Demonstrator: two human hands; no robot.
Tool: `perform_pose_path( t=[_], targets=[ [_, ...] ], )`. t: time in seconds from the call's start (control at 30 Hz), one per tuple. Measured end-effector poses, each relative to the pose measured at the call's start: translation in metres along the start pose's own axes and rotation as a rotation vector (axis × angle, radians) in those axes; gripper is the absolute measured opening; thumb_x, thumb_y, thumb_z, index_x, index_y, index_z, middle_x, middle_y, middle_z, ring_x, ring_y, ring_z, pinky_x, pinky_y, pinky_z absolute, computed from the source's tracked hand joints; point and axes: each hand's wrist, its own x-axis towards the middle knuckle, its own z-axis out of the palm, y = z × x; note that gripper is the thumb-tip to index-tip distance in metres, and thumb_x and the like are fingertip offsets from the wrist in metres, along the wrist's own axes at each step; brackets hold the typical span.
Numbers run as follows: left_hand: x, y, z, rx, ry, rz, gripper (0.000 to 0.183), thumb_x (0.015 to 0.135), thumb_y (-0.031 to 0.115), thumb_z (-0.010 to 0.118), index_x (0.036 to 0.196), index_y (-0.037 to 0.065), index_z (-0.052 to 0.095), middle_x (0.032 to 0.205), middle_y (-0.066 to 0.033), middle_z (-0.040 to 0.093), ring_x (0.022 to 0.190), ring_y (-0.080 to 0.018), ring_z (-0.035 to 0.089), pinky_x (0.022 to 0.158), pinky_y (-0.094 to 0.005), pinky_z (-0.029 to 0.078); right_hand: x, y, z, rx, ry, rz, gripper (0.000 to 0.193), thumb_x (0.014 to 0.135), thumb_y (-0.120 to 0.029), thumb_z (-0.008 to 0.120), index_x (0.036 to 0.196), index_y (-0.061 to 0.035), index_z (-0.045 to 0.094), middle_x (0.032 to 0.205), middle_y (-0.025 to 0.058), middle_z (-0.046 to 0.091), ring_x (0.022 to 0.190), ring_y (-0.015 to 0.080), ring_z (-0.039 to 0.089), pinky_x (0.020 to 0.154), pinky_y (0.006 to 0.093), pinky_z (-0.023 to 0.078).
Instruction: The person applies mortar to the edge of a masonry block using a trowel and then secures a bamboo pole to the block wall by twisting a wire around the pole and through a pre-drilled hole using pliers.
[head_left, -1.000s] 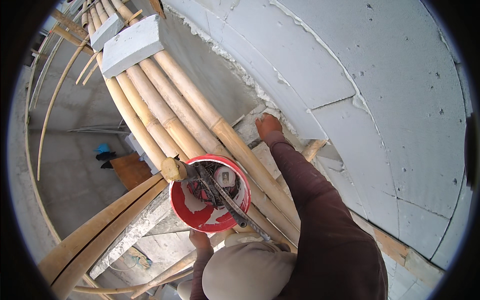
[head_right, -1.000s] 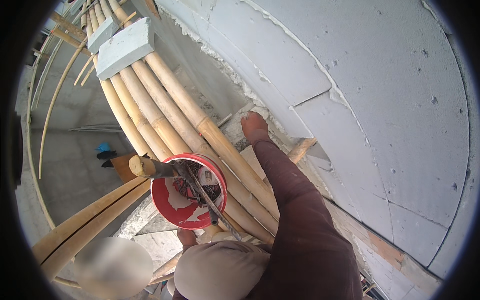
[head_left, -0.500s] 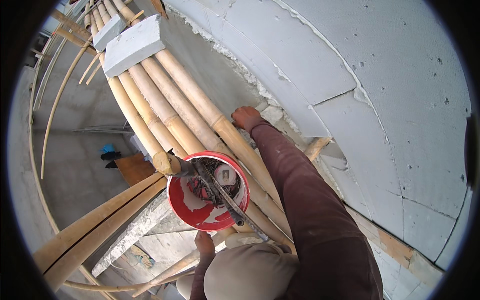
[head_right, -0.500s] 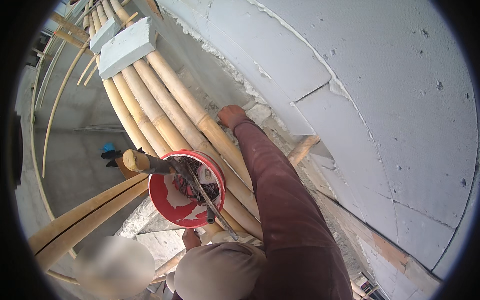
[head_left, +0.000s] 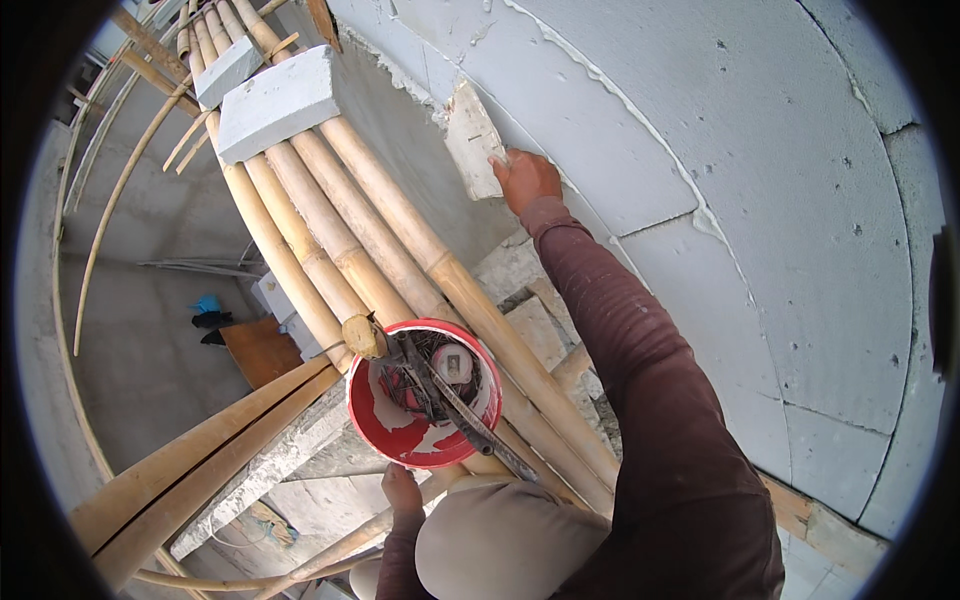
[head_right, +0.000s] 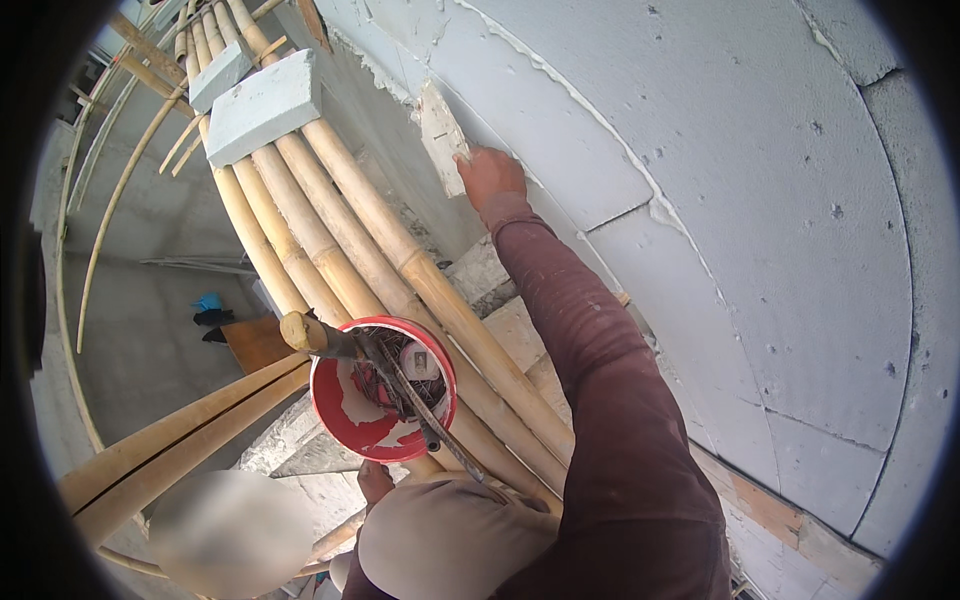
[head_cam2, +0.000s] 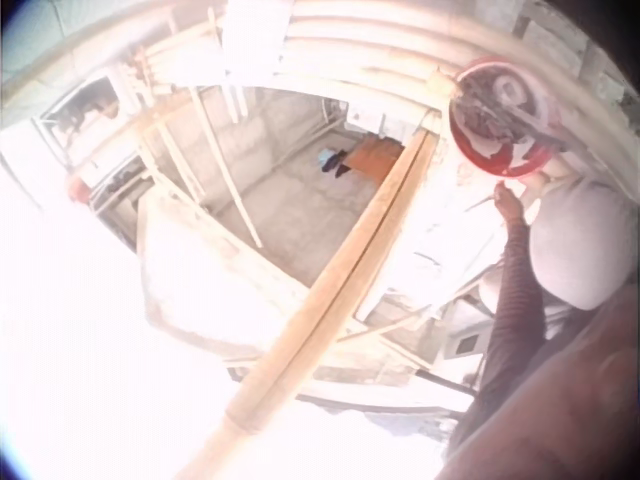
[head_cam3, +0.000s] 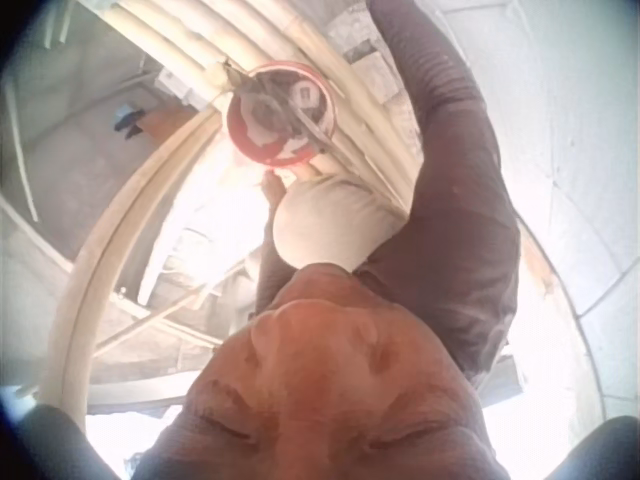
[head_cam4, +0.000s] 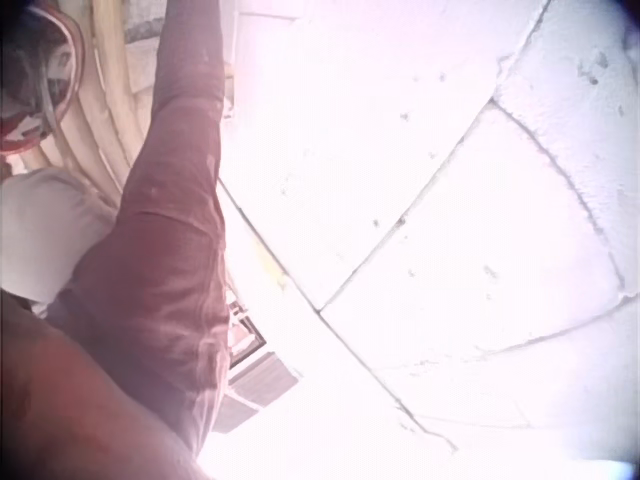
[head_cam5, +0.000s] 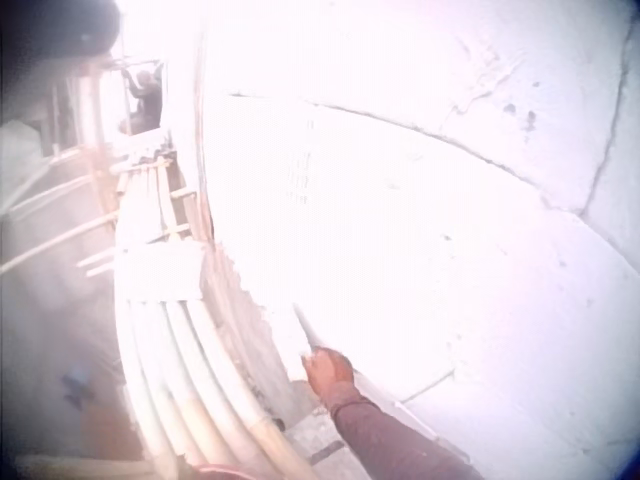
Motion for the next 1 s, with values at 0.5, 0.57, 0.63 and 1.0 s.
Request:
perform_pose_path(
  t=[0.5, 0.57, 0.63, 1.0],
  targets=[
    [-0.023, 0.027, -0.019, -0.301, -0.001, -0.451, 0.046, 0.103, 0.037, 0.042, 0.106, -0.001, 0.067, 0.058, 0.0073, 0.035, 0.051, -0.0035, 0.032, 0.047, -0.0222, 0.024, -0.194, 0.079, -0.063, 0.117, 0.273, -0.146, 0.031, 0.088, -0.028, 0.068, 0.072, -0.0029, 0.057, 0.069, 0.0145, 0.056, 0.061, 0.0356, 0.057, 0.055, 0.0427, 0.044],
    [-0.022, 0.022, -0.018, -0.364, 0.024, -0.515, 0.047, 0.102, 0.039, 0.043, 0.106, -0.001, 0.068, 0.058, 0.0069, 0.036, 0.052, -0.0035, 0.033, 0.048, -0.0220, 0.025, -0.217, 0.087, -0.090, 0.086, 0.180, -0.105, 0.031, 0.088, -0.028, 0.068, 0.073, -0.0028, 0.058, 0.070, 0.0145, 0.056, 0.062, 0.0356, 0.057, 0.055, 0.0427, 0.045],
    [-0.020, 0.024, -0.015, -0.351, 0.032, -0.505, 0.047, 0.102, 0.040, 0.044, 0.105, -0.001, 0.068, 0.058, 0.0063, 0.038, 0.052, -0.0038, 0.033, 0.048, -0.0221, 0.025, -0.233, 0.098, -0.105, 0.094, 0.081, -0.059, 0.031, 0.088, -0.029, 0.067, 0.075, -0.0026, 0.059, 0.070, 0.0146, 0.057, 0.063, 0.0360, 0.058, 0.057, 0.0430, 0.046],
    [-0.011, 0.020, -0.011, -0.291, 0.009, -0.429, 0.047, 0.100, 0.040, 0.045, 0.104, 0.000, 0.070, 0.056, 0.0054, 0.037, 0.050, -0.0053, 0.032, 0.047, -0.0247, 0.024, -0.295, 0.142, -0.134, 0.103, -0.052, 0.065, 0.034, 0.089, -0.029, 0.066, 0.072, -0.0009, 0.057, 0.069, 0.0171, 0.056, 0.063, 0.0387, 0.057, 0.058, 0.0447, 0.045]
  ],
)
